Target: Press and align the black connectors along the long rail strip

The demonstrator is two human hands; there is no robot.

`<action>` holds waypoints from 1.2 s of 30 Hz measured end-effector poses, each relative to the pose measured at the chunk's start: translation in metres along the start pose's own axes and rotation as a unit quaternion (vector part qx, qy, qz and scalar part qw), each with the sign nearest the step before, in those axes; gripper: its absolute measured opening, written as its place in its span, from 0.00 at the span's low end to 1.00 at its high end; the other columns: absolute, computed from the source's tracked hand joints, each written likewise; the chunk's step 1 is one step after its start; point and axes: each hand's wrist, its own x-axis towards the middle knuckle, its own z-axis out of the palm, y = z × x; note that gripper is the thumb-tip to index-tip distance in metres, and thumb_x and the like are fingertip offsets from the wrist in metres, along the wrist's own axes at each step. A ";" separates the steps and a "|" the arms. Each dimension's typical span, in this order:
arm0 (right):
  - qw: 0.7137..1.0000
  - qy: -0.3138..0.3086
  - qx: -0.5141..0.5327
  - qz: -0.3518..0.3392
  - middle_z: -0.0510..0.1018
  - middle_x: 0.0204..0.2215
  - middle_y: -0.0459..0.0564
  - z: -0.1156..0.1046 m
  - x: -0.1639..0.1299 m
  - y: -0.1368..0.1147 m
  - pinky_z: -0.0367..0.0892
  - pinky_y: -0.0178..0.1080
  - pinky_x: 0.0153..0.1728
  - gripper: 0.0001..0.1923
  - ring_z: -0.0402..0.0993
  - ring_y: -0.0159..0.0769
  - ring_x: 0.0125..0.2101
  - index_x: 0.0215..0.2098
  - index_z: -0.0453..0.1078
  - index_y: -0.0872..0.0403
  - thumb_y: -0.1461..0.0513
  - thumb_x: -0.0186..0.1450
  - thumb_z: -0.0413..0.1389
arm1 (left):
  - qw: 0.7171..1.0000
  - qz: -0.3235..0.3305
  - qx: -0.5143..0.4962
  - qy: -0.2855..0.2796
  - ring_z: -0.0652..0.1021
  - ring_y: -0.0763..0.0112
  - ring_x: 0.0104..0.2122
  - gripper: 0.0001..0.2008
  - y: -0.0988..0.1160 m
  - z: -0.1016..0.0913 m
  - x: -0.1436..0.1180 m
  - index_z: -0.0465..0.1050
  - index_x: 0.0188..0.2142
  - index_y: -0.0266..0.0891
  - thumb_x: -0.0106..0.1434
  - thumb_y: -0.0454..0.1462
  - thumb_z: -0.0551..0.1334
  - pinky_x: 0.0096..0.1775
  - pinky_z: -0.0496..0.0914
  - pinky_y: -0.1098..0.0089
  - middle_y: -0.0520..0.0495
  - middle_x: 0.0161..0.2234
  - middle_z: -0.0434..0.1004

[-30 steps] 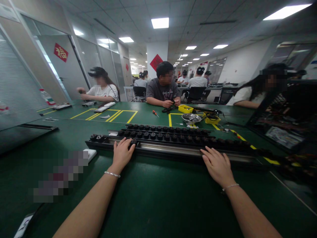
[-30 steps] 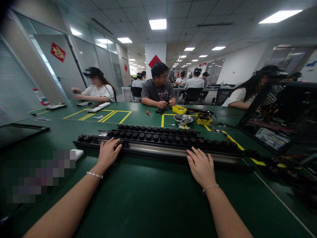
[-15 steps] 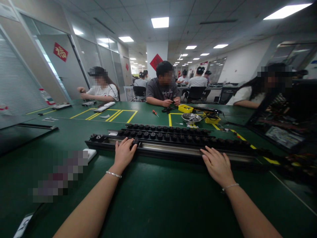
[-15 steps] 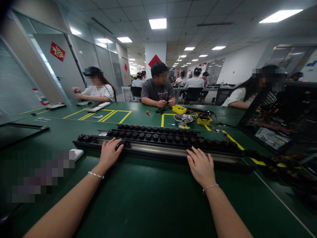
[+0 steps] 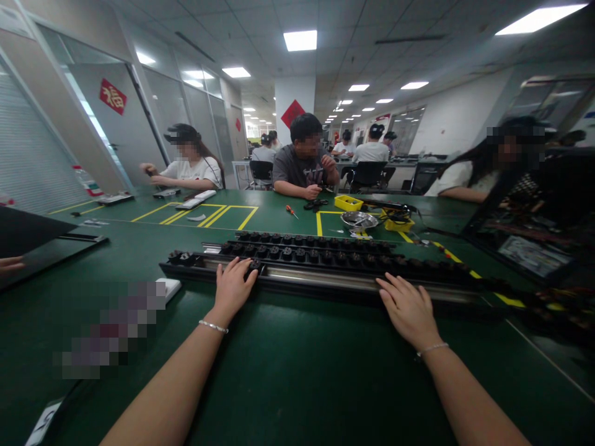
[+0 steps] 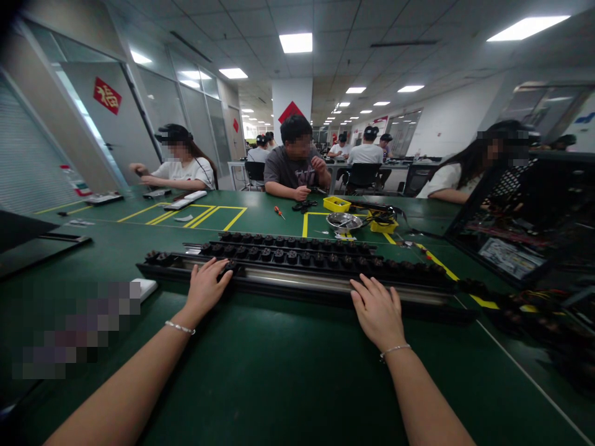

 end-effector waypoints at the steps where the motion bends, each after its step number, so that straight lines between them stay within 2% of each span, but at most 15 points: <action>1: 1.000 -0.001 0.000 0.000 0.66 0.58 0.45 0.000 0.000 0.000 0.49 0.56 0.57 0.25 0.57 0.41 0.58 0.53 0.67 0.44 0.51 0.67 0.35 | 1.000 0.000 0.001 -0.001 0.64 0.58 0.58 0.19 0.000 0.000 0.000 0.69 0.50 0.44 0.64 0.44 0.51 0.58 0.50 0.45 0.46 0.53 0.71; 11: 1.000 -0.010 0.008 0.000 0.65 0.58 0.45 -0.002 0.000 -0.001 0.47 0.56 0.57 0.27 0.56 0.41 0.58 0.53 0.67 0.45 0.50 0.68 0.34 | 1.000 0.014 0.022 -0.009 0.62 0.56 0.59 0.18 0.000 -0.003 -0.001 0.74 0.44 0.45 0.64 0.45 0.50 0.58 0.51 0.45 0.47 0.55 0.69; 22: 1.000 -0.001 0.000 -0.001 0.65 0.58 0.45 0.002 0.001 0.001 0.48 0.56 0.57 0.26 0.57 0.41 0.58 0.54 0.67 0.45 0.51 0.68 0.34 | 0.998 0.040 0.036 -0.017 0.62 0.56 0.59 0.20 0.002 -0.003 -0.001 0.73 0.46 0.44 0.65 0.46 0.48 0.58 0.53 0.45 0.47 0.55 0.69; 36: 1.000 -0.010 0.001 0.003 0.64 0.58 0.45 0.002 0.000 0.001 0.47 0.56 0.58 0.26 0.56 0.41 0.59 0.54 0.66 0.44 0.50 0.68 0.34 | 0.997 0.040 0.054 -0.031 0.62 0.58 0.59 0.22 0.004 -0.004 -0.002 0.70 0.51 0.43 0.65 0.47 0.47 0.58 0.54 0.48 0.48 0.56 0.68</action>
